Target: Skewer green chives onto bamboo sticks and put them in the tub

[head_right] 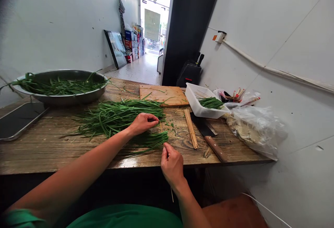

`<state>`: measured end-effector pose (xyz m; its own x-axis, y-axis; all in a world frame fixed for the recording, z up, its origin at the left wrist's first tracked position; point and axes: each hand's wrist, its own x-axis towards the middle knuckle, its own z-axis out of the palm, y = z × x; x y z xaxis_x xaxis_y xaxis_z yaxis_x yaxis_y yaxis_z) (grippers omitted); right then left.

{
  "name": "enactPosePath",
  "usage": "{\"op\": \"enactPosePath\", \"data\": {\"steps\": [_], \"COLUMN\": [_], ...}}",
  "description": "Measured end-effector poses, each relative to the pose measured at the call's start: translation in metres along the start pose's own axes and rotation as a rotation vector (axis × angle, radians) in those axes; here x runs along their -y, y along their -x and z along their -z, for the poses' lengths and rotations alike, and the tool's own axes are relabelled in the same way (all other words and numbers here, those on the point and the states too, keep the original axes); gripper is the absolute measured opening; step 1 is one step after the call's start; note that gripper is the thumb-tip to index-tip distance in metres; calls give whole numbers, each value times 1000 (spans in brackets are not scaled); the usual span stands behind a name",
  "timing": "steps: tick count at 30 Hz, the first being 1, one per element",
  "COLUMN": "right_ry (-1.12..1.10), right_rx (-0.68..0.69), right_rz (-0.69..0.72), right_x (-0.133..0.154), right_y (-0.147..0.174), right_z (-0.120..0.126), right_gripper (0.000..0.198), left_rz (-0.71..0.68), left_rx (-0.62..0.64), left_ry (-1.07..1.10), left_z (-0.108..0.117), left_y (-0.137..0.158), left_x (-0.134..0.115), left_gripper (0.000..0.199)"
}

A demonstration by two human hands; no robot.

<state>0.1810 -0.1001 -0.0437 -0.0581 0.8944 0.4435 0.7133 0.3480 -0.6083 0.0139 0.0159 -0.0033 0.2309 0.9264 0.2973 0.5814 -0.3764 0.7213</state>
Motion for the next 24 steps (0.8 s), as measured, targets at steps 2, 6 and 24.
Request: {"op": "enactPosePath", "data": {"steps": [2,6,24], "right_ry": [2,-7,-14], "right_rx": [0,5,-1], "right_rz": [-1,-5,3], "right_x": [0,-2,-2], "right_y": [0,0,0], "right_z": [0,-1,-2], "right_gripper": [32,32,31], "left_rz": [-7,-17,-17], "left_rx": [5,1,0], "left_ry": [1,-10,-35], "left_z": [0,0,2], "left_y": [0,0,0], "left_x": [1,2,2], "left_gripper": [24,25,24]}}
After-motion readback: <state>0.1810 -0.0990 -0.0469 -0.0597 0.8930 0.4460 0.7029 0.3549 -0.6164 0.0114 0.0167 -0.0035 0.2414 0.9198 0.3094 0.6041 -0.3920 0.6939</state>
